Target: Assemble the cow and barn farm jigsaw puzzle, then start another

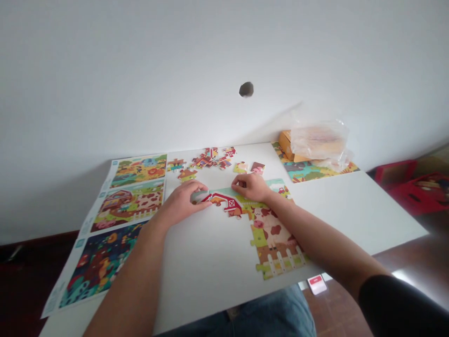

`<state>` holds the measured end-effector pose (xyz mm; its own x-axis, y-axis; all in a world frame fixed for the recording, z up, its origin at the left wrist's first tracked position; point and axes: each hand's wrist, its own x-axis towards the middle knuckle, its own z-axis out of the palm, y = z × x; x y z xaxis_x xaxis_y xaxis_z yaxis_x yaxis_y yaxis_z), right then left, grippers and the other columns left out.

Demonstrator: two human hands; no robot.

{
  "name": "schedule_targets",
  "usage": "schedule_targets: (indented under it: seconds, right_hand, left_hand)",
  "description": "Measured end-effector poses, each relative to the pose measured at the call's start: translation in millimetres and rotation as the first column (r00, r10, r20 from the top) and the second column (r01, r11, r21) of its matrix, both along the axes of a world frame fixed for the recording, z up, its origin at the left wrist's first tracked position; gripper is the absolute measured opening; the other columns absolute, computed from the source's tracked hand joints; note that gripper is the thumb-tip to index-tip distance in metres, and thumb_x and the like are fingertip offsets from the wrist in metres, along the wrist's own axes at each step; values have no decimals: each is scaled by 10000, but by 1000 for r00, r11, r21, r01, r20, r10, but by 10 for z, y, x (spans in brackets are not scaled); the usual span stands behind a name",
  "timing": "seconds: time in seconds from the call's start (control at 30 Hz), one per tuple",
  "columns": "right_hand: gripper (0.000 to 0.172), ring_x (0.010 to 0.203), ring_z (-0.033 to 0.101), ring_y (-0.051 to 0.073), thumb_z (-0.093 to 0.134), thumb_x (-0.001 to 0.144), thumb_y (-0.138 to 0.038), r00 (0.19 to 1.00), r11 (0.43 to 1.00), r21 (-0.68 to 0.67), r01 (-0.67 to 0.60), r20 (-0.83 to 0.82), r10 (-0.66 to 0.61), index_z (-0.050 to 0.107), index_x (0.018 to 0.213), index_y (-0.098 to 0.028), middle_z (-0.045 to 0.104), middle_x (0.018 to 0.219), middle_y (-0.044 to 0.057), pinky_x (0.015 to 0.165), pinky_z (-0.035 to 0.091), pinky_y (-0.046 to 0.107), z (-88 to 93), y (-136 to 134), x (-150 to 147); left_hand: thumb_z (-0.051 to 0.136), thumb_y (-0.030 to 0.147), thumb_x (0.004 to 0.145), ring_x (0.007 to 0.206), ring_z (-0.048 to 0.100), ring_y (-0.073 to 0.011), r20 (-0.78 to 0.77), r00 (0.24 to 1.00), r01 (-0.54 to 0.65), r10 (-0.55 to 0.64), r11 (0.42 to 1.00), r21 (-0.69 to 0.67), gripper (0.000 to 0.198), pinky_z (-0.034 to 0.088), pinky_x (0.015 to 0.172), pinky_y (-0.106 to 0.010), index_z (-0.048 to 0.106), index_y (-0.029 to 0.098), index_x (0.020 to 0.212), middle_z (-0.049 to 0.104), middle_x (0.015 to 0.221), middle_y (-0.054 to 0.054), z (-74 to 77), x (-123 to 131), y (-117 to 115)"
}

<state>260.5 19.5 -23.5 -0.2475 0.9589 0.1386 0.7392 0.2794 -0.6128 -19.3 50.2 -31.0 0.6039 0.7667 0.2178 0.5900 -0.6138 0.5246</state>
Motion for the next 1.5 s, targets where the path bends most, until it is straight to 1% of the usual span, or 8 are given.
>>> schedule_targets:
  seconds: [0.13, 0.27, 0.43, 0.6, 0.9, 1.13, 1.33, 1.5]
  right_hand:
    - [170, 606, 548, 107, 622, 870, -303, 999, 1000, -11, -2, -41, 1, 735, 892, -178, 659, 678, -14, 592, 329, 232, 3, -4, 5]
    - [182, 588, 532, 106, 605, 875, -313, 999, 1000, -1, -14, -36, 14, 730, 883, -180, 642, 658, -17, 575, 313, 236, -18, -7, 19]
    - [210, 573, 521, 108, 582, 887, -336, 999, 1000, -9, -26, -34, 25, 719, 857, -180, 643, 654, -7, 572, 322, 241, -54, -12, 23]
    - [234, 565, 518, 111, 563, 896, -358, 999, 1000, -8, -30, -29, 30, 711, 852, -182, 645, 656, -1, 555, 318, 244, -76, -19, 21]
    - [234, 574, 526, 114, 560, 895, -352, 999, 1000, -3, -27, -24, 27, 716, 853, -182, 645, 659, -2, 561, 317, 243, -54, -23, 13]
    - [224, 565, 521, 116, 572, 887, -343, 1000, 1000, -7, -20, -18, 20, 725, 852, -184, 640, 646, 0, 564, 320, 243, -47, -27, 12]
    - [226, 569, 524, 117, 564, 894, -349, 1000, 1000, 0, -21, -13, 21, 723, 852, -193, 651, 664, 0, 570, 328, 244, -73, -18, 9]
    - [230, 571, 529, 118, 563, 896, -354, 1000, 1000, -4, -17, -8, 17, 723, 856, -193, 658, 674, 3, 572, 331, 244, -77, -16, 13]
  left_hand:
    - [712, 428, 823, 1039, 617, -229, 5, 998, 69, -69, 995, 70, 275, 466, 974, -362, 679, 216, 995, 666, 1060, -45, -37, 91, -12]
    - [723, 428, 820, 1049, 614, -227, -6, 996, 94, -94, 994, 50, 279, 470, 988, -371, 715, 224, 1011, 657, 1099, -57, 11, 99, -43]
    - [711, 311, 826, 1058, 613, -212, -22, 997, 74, -74, 997, 26, 191, 457, 1019, -372, 722, 233, 1000, 671, 1067, -43, 105, 71, -93]
    - [731, 301, 814, 1031, 621, -205, -20, 998, 66, -65, 998, 17, 152, 460, 1005, -362, 738, 234, 950, 669, 1044, -44, 148, 83, -118]
    - [729, 308, 831, 1050, 613, -209, -23, 995, 95, -95, 995, 42, 155, 442, 1021, -373, 760, 247, 970, 672, 1092, -48, 103, 41, -111]
    - [733, 314, 815, 1030, 618, -207, -35, 998, 58, -57, 998, 21, 132, 451, 1013, -378, 757, 245, 925, 661, 1054, -48, 145, 64, -131]
    - [731, 330, 820, 1024, 615, -205, -38, 998, 51, -50, 998, 32, 143, 445, 1003, -372, 757, 257, 940, 650, 1044, -41, 104, 50, -121]
    - [729, 328, 813, 1016, 610, -207, -53, 998, 46, -45, 999, 16, 127, 452, 981, -360, 754, 253, 912, 644, 1024, -41, 118, 16, -119]
